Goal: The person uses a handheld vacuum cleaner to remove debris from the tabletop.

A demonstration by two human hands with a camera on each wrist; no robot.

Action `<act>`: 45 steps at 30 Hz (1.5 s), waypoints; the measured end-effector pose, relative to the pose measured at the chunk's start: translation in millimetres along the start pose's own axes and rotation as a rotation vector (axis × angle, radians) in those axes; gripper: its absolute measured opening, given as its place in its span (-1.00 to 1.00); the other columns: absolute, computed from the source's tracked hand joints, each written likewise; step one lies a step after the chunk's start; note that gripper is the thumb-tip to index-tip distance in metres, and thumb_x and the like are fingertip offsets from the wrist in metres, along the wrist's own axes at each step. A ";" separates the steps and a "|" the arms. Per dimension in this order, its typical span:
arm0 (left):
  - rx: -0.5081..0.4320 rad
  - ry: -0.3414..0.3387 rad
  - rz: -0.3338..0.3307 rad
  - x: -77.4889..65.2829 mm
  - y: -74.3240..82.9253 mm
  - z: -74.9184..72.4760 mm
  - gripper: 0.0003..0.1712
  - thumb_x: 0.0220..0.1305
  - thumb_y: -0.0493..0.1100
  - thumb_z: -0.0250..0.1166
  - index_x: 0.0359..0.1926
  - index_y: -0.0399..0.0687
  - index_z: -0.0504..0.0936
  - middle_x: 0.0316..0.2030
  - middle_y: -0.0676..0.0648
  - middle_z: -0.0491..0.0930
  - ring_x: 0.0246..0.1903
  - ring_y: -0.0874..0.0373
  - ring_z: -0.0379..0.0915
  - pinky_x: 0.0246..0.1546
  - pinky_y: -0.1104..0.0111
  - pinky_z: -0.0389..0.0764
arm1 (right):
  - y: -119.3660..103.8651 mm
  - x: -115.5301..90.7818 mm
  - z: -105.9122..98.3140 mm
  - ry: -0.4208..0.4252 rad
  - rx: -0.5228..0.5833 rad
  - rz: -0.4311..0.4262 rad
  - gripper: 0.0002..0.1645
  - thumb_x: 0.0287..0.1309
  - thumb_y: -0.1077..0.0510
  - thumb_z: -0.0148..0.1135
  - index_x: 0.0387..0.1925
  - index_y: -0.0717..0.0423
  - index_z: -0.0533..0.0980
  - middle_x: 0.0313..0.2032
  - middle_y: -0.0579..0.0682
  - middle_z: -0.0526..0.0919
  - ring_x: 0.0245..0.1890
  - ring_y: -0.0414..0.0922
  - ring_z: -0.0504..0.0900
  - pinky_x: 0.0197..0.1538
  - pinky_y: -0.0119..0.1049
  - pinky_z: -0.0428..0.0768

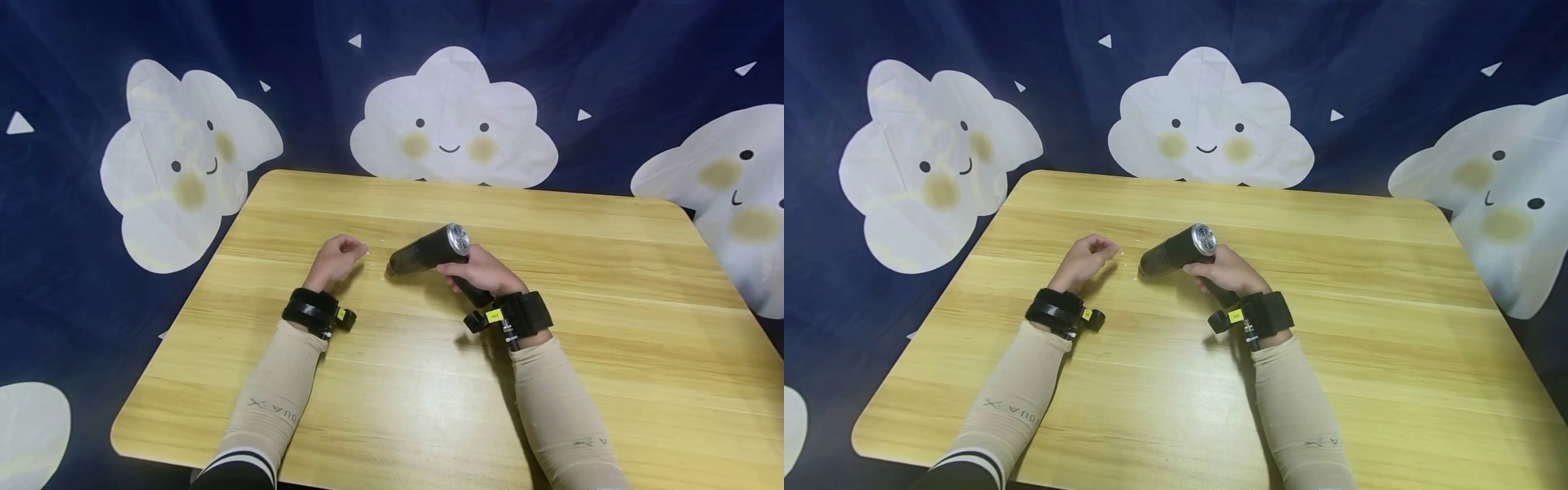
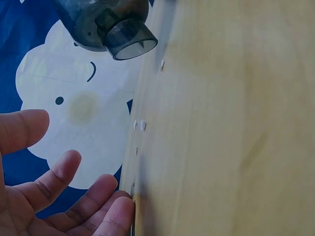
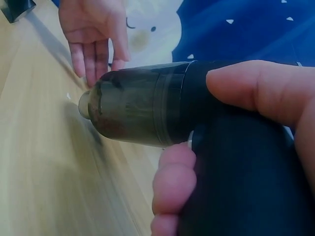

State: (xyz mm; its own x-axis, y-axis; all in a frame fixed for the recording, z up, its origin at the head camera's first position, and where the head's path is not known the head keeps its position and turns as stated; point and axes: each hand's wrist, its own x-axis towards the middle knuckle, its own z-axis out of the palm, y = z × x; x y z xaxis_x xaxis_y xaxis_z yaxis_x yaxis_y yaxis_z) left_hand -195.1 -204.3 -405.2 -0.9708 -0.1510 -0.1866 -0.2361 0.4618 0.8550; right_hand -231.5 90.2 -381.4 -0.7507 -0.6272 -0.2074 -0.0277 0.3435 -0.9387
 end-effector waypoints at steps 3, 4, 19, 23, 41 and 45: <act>-0.004 -0.002 0.001 0.1 0.2 -0.3 -0.58 0.32 0.10 0.18 0.02 -0.10 0.48 0.02 -0.13 0.46 0.05 -0.05 0.34 0.13 0.05 0.39 | -1.1 -0.2 1.6 -0.014 -0.003 -0.003 -0.56 0.23 0.11 0.21 0.09 0.19 0.40 -0.47 0.14 0.54 -0.52 0.08 0.55 -0.38 -0.18 0.58; -0.006 -0.003 0.001 0.1 0.3 -0.3 -0.58 0.32 0.09 0.18 0.02 -0.10 0.48 0.02 -0.13 0.46 0.05 -0.05 0.34 0.14 0.04 0.39 | -1.6 -0.3 2.1 -0.020 -0.002 -0.004 -0.55 0.23 0.12 0.21 0.10 0.18 0.39 -0.47 0.14 0.54 -0.52 0.08 0.54 -0.37 -0.16 0.58; 0.010 0.004 0.010 0.5 1.2 -2.3 -0.60 0.31 0.03 0.21 0.03 -0.12 0.48 0.02 -0.14 0.47 0.04 -0.05 0.35 0.14 0.05 0.40 | -2.2 1.6 4.3 -0.036 0.003 -0.002 -0.52 0.19 0.15 0.22 0.12 0.22 0.39 -0.48 0.13 0.51 -0.55 -0.03 0.54 -0.37 -0.12 0.61; 0.008 0.005 0.017 0.9 1.1 -2.2 -0.64 0.29 -0.06 0.23 0.03 -0.14 0.48 0.01 -0.15 0.47 0.04 -0.05 0.35 0.12 0.07 0.42 | -2.4 1.8 4.5 -0.038 0.002 0.001 -0.49 0.18 0.15 0.22 0.15 0.21 0.38 -0.48 0.13 0.52 -0.54 -0.02 0.55 -0.36 -0.12 0.61; 0.031 0.018 0.012 -0.3 -0.9 -7.7 -0.66 0.31 -0.06 0.20 0.03 -0.11 0.48 0.02 -0.14 0.47 0.05 -0.05 0.34 0.13 0.05 0.40 | -3.8 3.9 10.3 -0.010 -0.019 -0.003 -0.52 0.19 0.13 0.23 0.12 0.20 0.40 -0.49 0.12 0.53 -0.51 0.12 0.55 -0.38 -0.15 0.60; 0.030 0.020 0.012 -0.3 -1.4 -9.5 -0.66 0.31 -0.05 0.19 0.02 -0.11 0.48 0.02 -0.15 0.46 0.05 -0.05 0.34 0.13 0.04 0.40 | -3.9 5.9 14.2 0.026 -0.041 0.009 -0.54 0.18 0.10 0.25 0.08 0.19 0.42 -0.48 0.16 0.54 -0.52 0.13 0.56 -0.43 -0.23 0.57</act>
State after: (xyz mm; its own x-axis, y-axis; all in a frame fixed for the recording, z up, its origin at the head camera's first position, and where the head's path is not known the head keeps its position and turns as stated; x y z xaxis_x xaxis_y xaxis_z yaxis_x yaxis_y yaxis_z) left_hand -194.1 -213.2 -401.7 -0.9726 -0.1623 -0.1665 -0.2259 0.4895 0.8422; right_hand -226.5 75.3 -382.9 -0.7679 -0.6058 -0.2080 -0.0475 0.3776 -0.9247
